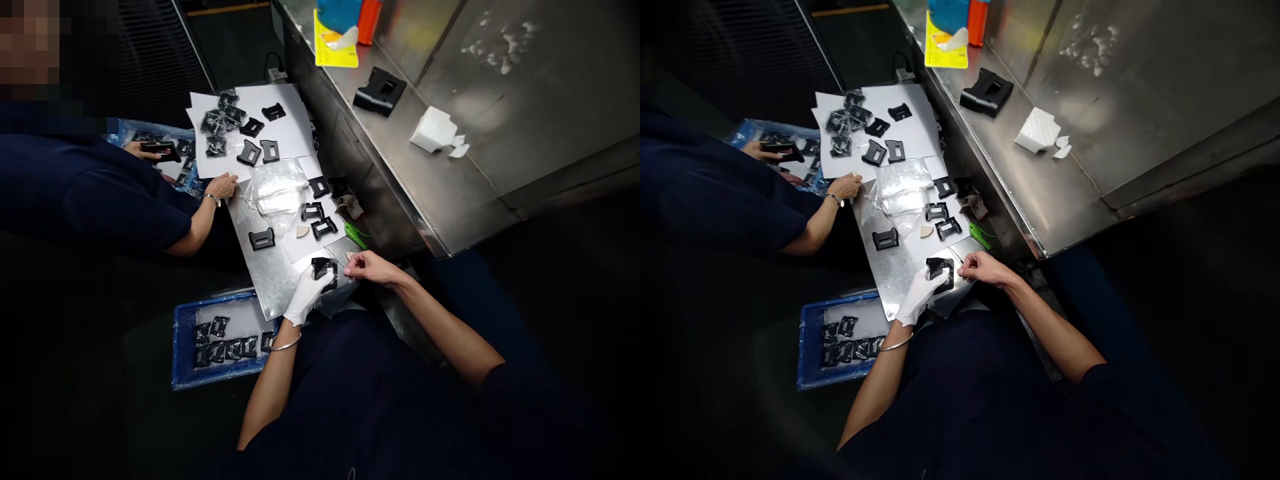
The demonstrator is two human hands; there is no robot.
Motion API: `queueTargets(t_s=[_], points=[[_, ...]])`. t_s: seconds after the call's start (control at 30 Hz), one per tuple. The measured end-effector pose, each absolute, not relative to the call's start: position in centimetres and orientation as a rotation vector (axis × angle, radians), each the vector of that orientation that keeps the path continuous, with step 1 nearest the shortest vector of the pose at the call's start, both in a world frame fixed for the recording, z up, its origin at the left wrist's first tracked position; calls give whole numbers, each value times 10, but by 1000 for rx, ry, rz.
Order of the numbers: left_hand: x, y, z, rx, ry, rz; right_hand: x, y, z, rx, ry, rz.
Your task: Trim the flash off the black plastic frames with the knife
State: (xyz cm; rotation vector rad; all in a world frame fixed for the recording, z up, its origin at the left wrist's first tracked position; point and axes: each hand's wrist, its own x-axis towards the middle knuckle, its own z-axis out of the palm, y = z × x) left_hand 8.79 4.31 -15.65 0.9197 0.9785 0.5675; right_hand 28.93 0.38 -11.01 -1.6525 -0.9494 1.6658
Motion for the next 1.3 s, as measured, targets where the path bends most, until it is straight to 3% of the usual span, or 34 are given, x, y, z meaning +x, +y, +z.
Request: queueTargets(t_s=[0.1, 0.27, 0.33, 0.57, 0.8, 1.07, 1.3], points=[[89, 44, -168, 920, 1053, 532, 308, -17, -118, -1852, -1021, 1510], [92, 31, -174, 909, 1209, 574, 331, -66, -125, -2364, -1013, 891], [102, 18, -168, 902, 1154, 538, 323, -80, -125, -2402, -993, 831], [147, -14, -151, 806, 828, 435, 274, -85, -121, -1890, -834, 1108], [140, 1, -152, 826, 767, 429, 277, -85, -104, -1694, -859, 1234], [126, 11, -149, 1112, 984, 502, 265, -74, -116, -1560, -479, 818], [127, 38, -154, 1176, 1198, 613, 232, -75, -125, -1604, -813, 1028]])
